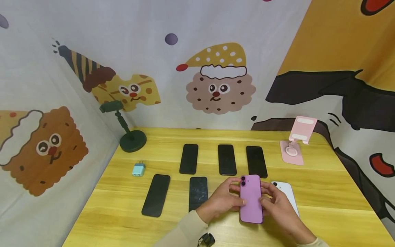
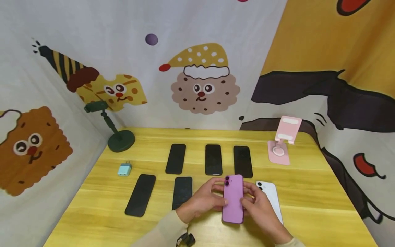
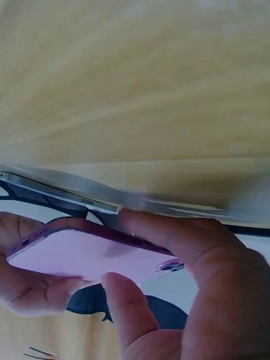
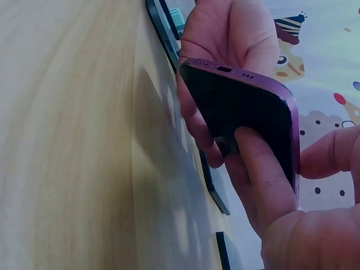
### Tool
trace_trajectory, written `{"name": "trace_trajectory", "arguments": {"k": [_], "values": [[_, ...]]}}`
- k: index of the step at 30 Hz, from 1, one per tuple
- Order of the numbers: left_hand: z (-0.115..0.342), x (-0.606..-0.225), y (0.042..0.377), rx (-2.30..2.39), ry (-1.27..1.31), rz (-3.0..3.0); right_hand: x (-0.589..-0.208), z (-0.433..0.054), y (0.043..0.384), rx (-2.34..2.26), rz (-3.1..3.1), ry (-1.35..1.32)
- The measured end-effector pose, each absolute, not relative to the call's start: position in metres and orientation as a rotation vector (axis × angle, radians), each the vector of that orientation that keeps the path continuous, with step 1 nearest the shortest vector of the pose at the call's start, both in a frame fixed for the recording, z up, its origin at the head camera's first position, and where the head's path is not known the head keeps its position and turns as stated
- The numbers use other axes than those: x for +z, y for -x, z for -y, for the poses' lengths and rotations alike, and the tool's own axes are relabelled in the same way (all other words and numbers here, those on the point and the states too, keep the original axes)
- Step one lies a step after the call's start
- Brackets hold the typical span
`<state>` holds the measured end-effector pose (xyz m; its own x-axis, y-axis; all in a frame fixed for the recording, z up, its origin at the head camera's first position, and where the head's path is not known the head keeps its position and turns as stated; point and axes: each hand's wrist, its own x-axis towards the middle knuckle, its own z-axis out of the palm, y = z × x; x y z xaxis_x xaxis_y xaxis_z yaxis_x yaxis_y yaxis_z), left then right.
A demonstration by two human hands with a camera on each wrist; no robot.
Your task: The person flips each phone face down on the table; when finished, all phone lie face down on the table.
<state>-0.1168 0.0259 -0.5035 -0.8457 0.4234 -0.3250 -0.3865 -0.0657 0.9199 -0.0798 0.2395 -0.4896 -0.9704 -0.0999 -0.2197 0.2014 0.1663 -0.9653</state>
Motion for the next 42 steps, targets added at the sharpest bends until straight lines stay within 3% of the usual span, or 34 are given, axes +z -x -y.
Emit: {"name": "trace_trajectory", "arguments": {"k": [16,42], "values": [[-0.025,-0.502,0.11,1.878,-0.058,-1.741,-0.505,-0.247,0.082,-1.724,-2.248,-0.25],[-0.026,-0.509,0.117,1.64,-0.108,-2.263,-0.504,-0.244,0.094,-1.199,-2.655,-0.033]]}}
